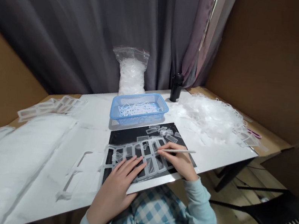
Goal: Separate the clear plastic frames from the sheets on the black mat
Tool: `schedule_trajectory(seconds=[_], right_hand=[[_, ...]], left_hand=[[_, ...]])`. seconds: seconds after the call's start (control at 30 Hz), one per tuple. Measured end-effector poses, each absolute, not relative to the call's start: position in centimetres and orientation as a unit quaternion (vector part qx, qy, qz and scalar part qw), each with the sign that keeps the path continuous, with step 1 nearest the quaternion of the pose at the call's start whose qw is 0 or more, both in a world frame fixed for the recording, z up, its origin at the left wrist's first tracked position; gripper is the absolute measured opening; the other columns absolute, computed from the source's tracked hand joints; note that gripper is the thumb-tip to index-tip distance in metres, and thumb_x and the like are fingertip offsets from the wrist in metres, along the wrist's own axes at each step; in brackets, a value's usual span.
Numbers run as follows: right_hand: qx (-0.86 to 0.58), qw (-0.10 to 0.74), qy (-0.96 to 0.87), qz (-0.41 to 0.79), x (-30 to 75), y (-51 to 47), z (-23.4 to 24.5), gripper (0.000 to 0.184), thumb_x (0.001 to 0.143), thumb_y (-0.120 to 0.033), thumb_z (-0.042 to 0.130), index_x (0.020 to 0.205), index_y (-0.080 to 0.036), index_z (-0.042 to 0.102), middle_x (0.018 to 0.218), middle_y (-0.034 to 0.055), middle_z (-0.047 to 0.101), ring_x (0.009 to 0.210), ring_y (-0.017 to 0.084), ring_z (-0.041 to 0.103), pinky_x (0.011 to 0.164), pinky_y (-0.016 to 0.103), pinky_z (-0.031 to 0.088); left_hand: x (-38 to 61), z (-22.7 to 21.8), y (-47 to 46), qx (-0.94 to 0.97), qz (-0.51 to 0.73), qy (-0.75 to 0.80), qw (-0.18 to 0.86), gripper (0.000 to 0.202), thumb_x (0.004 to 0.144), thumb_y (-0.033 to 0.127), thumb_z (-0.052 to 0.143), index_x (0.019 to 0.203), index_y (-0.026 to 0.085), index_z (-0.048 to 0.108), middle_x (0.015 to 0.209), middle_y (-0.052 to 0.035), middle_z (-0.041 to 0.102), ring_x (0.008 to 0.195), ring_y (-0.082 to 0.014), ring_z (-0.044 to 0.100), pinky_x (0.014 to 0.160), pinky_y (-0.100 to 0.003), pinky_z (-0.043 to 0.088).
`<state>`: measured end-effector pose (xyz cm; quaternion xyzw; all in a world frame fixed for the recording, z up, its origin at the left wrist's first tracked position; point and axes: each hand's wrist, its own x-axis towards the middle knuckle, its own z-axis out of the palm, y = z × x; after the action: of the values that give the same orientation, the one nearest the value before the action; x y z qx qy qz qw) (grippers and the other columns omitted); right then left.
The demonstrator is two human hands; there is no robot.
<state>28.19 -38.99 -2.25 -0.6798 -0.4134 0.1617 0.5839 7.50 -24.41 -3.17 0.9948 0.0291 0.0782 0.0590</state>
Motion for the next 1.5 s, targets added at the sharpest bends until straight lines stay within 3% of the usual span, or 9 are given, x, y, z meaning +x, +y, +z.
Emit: schedule_trajectory(seconds=[0.3, 0.97, 1.2, 1.5], right_hand=[[-0.684, 0.564, -0.424, 0.184, 27.9, -39.3, -2.1, 0.020, 0.086, -0.039, 0.073, 0.084, -0.020, 0.077, 0.084, 0.0042, 0.077, 0.081, 0.020, 0.071, 0.069, 0.027, 0.053], [-0.691, 0.539, -0.462, 0.135, 27.7, -39.1, -2.6, 0.015, 0.091, -0.032, 0.068, 0.084, -0.020, 0.074, 0.085, 0.0042, 0.076, 0.081, 0.021, 0.071, 0.069, 0.029, 0.053], [-0.688, 0.518, -0.496, 0.107, 27.8, -39.0, -3.1, 0.014, 0.093, -0.030, 0.064, 0.084, -0.021, 0.071, 0.099, 0.0070, 0.076, 0.095, 0.024, 0.070, 0.085, 0.035, 0.053], [-0.708, 0.471, -0.518, 0.095, 27.3, -39.1, -3.3, 0.013, 0.096, -0.025, 0.059, 0.087, -0.024, 0.069, 0.094, 0.0055, 0.074, 0.096, 0.023, 0.066, 0.078, 0.031, 0.051]], left_hand=[[7.5, -2.8, -24.7, 0.994, 0.071, 0.033, 0.071, 0.083, 0.078, 0.009, 0.054, 0.154, 0.029, 0.027, 0.159, -0.0028, 0.037, 0.146, -0.0261, 0.036, 0.121, -0.053, 0.032], [7.4, -2.9, -24.7, 0.994, 0.071, 0.036, 0.072, 0.083, 0.079, 0.009, 0.054, 0.154, 0.031, 0.026, 0.160, -0.0004, 0.036, 0.147, -0.0254, 0.035, 0.121, -0.052, 0.032], [7.5, -2.9, -24.6, 0.994, 0.072, 0.035, 0.076, 0.084, 0.079, 0.009, 0.053, 0.155, 0.031, 0.026, 0.160, -0.0007, 0.036, 0.147, -0.0259, 0.036, 0.121, -0.052, 0.033], [7.5, -2.8, -24.6, 0.994, 0.065, 0.037, 0.074, 0.084, 0.079, 0.009, 0.053, 0.155, 0.031, 0.025, 0.160, -0.0008, 0.036, 0.147, -0.0263, 0.034, 0.120, -0.053, 0.033]])
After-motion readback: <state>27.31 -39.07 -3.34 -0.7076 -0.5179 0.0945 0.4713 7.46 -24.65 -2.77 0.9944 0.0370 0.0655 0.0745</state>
